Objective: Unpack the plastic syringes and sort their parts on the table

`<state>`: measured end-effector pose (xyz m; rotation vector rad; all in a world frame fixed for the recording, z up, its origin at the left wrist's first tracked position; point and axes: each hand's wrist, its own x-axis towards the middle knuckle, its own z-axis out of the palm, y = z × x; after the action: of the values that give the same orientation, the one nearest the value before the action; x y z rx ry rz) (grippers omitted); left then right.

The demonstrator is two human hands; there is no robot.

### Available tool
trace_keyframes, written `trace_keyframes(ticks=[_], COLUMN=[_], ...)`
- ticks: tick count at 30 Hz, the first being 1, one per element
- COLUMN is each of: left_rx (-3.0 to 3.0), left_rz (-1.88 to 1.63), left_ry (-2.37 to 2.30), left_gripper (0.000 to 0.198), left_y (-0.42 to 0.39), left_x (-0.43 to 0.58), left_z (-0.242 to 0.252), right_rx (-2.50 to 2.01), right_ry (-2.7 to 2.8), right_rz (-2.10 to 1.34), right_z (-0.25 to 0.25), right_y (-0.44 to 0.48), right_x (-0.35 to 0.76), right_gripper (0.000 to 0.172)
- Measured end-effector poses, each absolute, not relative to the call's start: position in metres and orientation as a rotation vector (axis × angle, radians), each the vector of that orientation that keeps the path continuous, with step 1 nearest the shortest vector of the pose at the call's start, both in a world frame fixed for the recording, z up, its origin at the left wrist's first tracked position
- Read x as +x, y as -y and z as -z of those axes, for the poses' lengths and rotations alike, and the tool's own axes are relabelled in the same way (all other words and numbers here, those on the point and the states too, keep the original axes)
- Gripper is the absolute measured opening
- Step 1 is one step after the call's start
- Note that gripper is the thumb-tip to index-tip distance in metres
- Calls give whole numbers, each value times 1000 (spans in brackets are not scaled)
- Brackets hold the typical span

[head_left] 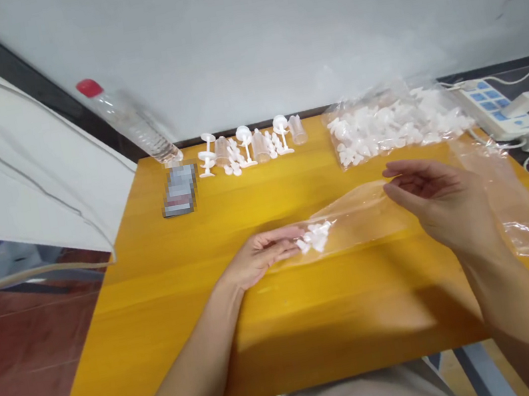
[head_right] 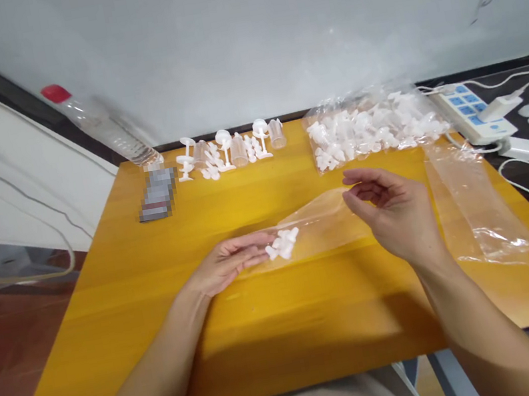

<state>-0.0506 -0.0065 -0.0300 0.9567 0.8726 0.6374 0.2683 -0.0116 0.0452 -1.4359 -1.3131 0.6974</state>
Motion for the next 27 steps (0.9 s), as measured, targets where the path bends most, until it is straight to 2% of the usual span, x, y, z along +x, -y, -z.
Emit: trace_keyframes(ticks=[9, 15, 20, 27], left_rx=[1321, 1663, 1947, 2386], left_rz=[-759, -851, -824, -775], left_ry=[-1179, -1289, -1173, -931], left_gripper=[33, 32, 39, 47], left_y=[21, 29, 21, 0], left_x=[-40, -34, -24, 0], left_z=[32, 34, 43, 47], right_rx=[-1750, -1658, -1468, -1474], right_ry=[1328, 1838, 2245, 2278], right_rz=[-720, -176, -131, 11], right_z=[36, 27, 44, 62], right_y=[-7, 18, 18, 20], right_x=[318, 281, 249, 250], right_gripper=[33, 32, 36, 35])
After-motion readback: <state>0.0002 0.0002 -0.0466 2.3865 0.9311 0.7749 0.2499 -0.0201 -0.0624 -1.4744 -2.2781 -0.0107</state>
